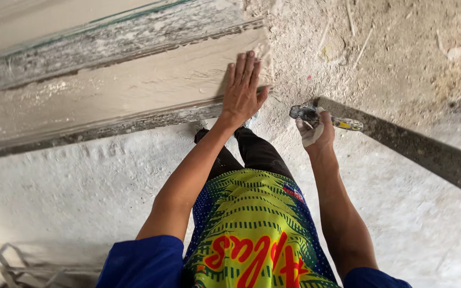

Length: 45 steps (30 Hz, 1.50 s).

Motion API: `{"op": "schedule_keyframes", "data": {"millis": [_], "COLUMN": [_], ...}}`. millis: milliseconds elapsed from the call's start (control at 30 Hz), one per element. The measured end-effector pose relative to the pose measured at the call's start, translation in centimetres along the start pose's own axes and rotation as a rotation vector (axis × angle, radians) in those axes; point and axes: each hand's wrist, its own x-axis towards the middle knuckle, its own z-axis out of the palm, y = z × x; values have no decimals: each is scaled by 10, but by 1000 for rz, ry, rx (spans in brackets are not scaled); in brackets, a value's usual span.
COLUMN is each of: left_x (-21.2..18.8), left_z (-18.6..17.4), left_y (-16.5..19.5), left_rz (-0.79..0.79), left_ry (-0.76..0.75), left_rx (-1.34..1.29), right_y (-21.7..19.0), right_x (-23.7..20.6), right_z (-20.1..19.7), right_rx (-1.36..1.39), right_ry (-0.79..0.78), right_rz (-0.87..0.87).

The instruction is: The person presses plaster into the cavities of long decorative molding frames laid on a bench, then mixes a fresh batch of plaster by hand in a plastic bowl and applies handfuls of the paste along the mold channels, smoothing it with their hands and a small scraper.

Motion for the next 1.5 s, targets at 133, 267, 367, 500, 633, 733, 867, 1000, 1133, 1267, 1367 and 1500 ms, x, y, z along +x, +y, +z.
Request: {"op": "schedule_keyframes", "data": {"millis": [133,267,367,500,633,733,867,1000,1133,1267,1367,1500], "left_x": [6,-2,-20,-60,-107,-136,-159,-157,-121,-54,-9,38], "left_z": [-13,-21,-24,-28,-35,-42,-47,-42,-29,-20,-17,-20], "left_y": [-9,-25,-43,-63,-81,-97,-106,-92,-70,-34,-1,18], "left_rz": [-86,-125,-206,-305,-420,-495,-501,-435,-333,-236,-255,-312], "left_ry": [-242,2,126,234,254,287,327,434,357,272,222,118], "left_rx": [5,-72,-127,-145,-176,-231,-306,-423,-277,-136,-114,-31], "right_y": [-8,-17,-15,9,51,77,82,36,-18,-44,-50,-45], "right_x": [14,29,35,29,13,1,-13,-19,-3,36,61,74], "right_z": [33,71,100,138,184,215,244,277,309,329,345,373], "right_rx": [-6,46,-101,-306,-481,-532,-670,-763,-951,-1221,-1380,-1644], "right_ry": [-256,-445,-650,-763,-795,-882,-908,-881,-714,-908,-1022,-1111], "right_rz": [-46,-54,-28,-84,-130,-88,-122,-363,-594,-734,-682,-754]}}
